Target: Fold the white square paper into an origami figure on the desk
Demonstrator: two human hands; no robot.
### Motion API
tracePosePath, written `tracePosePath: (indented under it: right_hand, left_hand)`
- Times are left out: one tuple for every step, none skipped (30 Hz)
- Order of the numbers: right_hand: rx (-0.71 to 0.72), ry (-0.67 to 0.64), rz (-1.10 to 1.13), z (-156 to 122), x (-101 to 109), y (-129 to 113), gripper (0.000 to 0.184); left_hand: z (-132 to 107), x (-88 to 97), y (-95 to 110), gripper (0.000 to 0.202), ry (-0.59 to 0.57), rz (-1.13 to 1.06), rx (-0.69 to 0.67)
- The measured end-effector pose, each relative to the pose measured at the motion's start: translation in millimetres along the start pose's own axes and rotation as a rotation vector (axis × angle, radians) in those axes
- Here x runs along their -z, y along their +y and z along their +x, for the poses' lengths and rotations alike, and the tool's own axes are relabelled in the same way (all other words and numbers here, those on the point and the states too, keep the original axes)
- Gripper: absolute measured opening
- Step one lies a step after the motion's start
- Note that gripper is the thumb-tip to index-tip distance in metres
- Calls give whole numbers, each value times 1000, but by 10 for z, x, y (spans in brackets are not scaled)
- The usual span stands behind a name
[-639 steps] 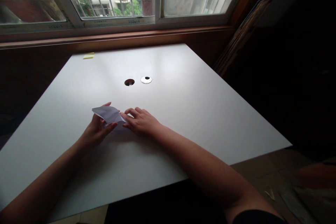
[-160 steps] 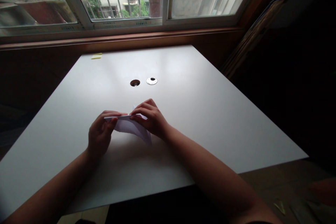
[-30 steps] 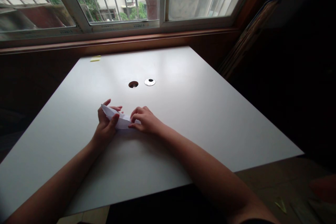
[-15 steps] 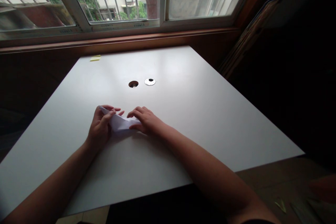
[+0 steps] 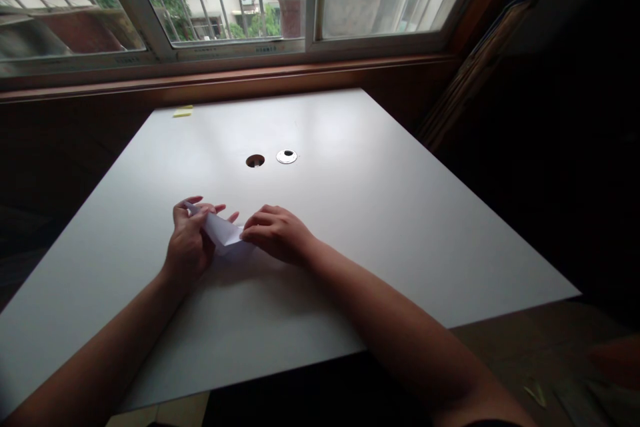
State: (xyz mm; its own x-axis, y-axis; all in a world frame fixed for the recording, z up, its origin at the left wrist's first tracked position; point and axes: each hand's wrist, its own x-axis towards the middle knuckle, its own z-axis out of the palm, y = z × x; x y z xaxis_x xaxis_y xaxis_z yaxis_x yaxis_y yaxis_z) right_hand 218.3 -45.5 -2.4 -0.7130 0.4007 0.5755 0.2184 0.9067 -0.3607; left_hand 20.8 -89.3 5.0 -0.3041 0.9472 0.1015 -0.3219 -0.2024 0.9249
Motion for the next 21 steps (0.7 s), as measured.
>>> tracePosePath:
  right_hand:
    - [-7,1,-7,-3,11,3,18]
    - [-14,1,-11,-7,21,10,19]
    - [-19,2,-13,-11,30,18,19]
    - [-21,4,-13,-16,36,28,19]
    - [-22,7,-12,-19,41,38,19]
    - [-23,8,-11,-23,45,47,19]
    - [-24,9,-9,-25,48,54,19]
    - [-26,8,-6,-26,52,59,19]
    - [-29,6,-2,-27,56,61,19]
    - [-32,3,1,-26,61,60,19]
    - [-35,2,3,-25,67,57,19]
    - [-39,2,4,-24,75,52,19]
    - [-42,3,3,-23,84,47,20]
    - [-46,6,1,-22,94,41,20]
    - [-49,9,0,-22,103,37,20]
    - [-51,13,-1,-22,112,32,19]
    - [-51,18,-2,-22,120,29,19]
    - [-51,21,-4,-23,126,26,18]
    - [-50,24,-5,-24,130,24,18]
    - [-50,25,-7,-26,133,21,18]
    - [-50,23,-10,-27,136,18,18]
  left_hand:
    - [6,17,4,31,-28,21,-26]
    - [15,39,9,35,-65,49,-55]
    - [26,67,17,38,-105,85,-86]
    - [38,98,31,40,-147,130,-121]
    - [51,132,53,41,-179,183,-161]
    - [64,168,85,43,-194,246,-212]
    - [76,203,129,43,-214,326,-260]
    - [89,237,184,37,-239,423,-307]
    - [104,270,248,28,-269,531,-361]
    - [121,301,318,21,-308,631,-400]
    - [142,331,390,18,-362,706,-448]
    - [168,359,462,17,-422,750,-486]
    - [199,385,529,17,-485,793,-517]
    - [234,410,590,19,-572,849,-537]
    - [273,431,644,21,-665,901,-588]
    - [312,448,692,23,-757,961,-641]
    - [351,459,733,25,-820,1016,-701]
    - [385,464,769,29,-874,1086,-743]
    - [414,461,800,31,-917,1156,-773]
    - [436,451,825,32,-945,1206,-800]
    - [451,435,845,33,-974,1241,-818]
